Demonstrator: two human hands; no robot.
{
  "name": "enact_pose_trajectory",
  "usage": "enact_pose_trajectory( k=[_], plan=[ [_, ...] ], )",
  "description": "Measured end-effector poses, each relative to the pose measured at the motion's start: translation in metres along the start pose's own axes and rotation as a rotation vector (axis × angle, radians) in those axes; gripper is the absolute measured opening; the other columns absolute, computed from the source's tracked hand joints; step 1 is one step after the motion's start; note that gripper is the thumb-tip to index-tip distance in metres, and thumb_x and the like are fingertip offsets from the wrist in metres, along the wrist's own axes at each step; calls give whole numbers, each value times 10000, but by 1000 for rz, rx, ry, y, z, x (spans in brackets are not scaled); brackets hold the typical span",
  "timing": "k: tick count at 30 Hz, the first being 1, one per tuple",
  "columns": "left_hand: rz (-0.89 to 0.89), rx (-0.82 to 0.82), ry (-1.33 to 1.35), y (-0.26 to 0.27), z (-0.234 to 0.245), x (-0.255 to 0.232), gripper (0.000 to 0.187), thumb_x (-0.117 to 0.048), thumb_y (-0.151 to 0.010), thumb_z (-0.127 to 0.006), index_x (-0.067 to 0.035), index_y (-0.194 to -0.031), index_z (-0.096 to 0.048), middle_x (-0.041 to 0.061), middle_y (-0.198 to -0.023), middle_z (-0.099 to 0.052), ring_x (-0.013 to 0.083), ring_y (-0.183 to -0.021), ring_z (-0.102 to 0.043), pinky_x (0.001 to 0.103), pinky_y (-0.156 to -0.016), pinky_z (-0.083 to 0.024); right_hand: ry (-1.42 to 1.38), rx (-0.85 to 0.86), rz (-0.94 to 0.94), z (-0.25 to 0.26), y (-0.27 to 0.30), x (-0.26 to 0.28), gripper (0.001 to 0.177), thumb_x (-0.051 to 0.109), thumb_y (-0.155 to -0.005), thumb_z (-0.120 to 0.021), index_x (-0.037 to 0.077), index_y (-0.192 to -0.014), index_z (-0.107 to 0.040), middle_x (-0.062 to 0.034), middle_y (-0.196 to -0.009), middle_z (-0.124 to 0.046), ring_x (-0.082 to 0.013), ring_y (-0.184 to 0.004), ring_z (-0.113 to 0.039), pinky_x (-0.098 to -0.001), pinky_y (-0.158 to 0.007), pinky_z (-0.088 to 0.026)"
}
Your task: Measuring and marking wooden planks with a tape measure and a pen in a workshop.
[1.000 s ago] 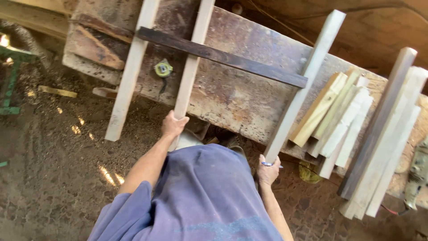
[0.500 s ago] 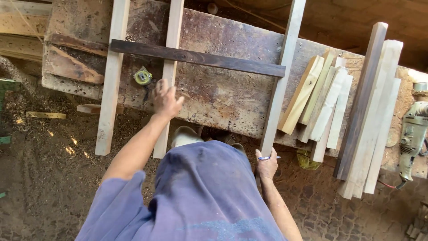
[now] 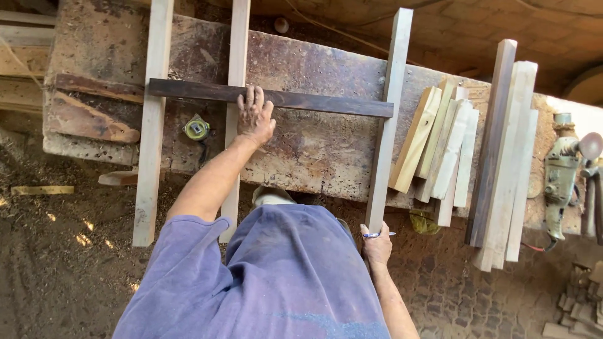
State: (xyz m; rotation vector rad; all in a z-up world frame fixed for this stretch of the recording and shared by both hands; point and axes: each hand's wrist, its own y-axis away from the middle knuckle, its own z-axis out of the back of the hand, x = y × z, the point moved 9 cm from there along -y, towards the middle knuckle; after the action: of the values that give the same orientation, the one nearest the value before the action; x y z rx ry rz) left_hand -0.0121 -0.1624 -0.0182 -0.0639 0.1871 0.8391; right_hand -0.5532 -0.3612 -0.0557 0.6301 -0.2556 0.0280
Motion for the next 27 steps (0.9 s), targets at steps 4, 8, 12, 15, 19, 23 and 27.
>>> enact_pose_trajectory(
  k=[4,8,12,15,19,23,27],
  plan=[
    [-4,78,-40,-19,10,8,497,-314,-835,-789,-56,-1221,-611,264,-1559,-401,417,-1506,-281,652,-1176,-173,-61,2,-26,5,19,-2,736,574,-779,-833,296,-1416,-593,-256,-1257,-702,-429,-1264,-615,-518,-1085,-483],
    [-8,129,-79,-48,-49,40,387,-311,-817,-788,-121,-1131,-665,198,-1401,-527,354,-1374,-437,662,-1141,-211,-64,-10,-64,5,22,-6,732,592,-769,-838,324,-1406,-598,-222,-1265,-709,-400,-1268,-617,-497,-1088,-486],
    [-76,166,-122,-67,-92,59,266,-237,-798,-675,-177,-1057,-686,95,-1130,-641,298,-1118,-587,598,-971,-360,-68,-18,-59,2,19,-6,748,602,-758,-843,323,-1406,-596,-219,-1270,-706,-398,-1270,-616,-494,-1093,-484],
    [-122,264,-135,-66,-65,46,253,-197,-813,-642,-187,-1058,-705,72,-1099,-671,294,-1093,-610,586,-918,-429,-57,-14,-60,0,18,-10,744,600,-758,-839,318,-1404,-599,-225,-1270,-707,-401,-1269,-619,-494,-1097,-485],
    [-154,304,-112,-51,-38,48,221,-164,-880,-571,-178,-1044,-719,79,-1063,-679,298,-1083,-610,551,-849,-493,-35,0,-70,-3,16,-16,748,613,-753,-833,327,-1401,-593,-216,-1261,-717,-389,-1257,-633,-485,-1091,-497],
    [-84,258,-182,-24,-13,105,182,-199,-877,-600,-189,-1007,-726,70,-1071,-691,296,-1115,-590,563,-836,-486,-55,-3,-66,2,25,-6,733,589,-775,-822,289,-1402,-590,-249,-1252,-711,-416,-1255,-628,-502,-1088,-492],
    [18,141,-185,16,19,183,194,-258,-875,-686,-132,-1021,-706,130,-1045,-679,361,-1089,-608,560,-810,-517,-57,-5,-70,3,26,-3,737,589,-782,-815,275,-1408,-585,-261,-1244,-711,-427,-1246,-634,-509,-1083,-494]
  ],
)
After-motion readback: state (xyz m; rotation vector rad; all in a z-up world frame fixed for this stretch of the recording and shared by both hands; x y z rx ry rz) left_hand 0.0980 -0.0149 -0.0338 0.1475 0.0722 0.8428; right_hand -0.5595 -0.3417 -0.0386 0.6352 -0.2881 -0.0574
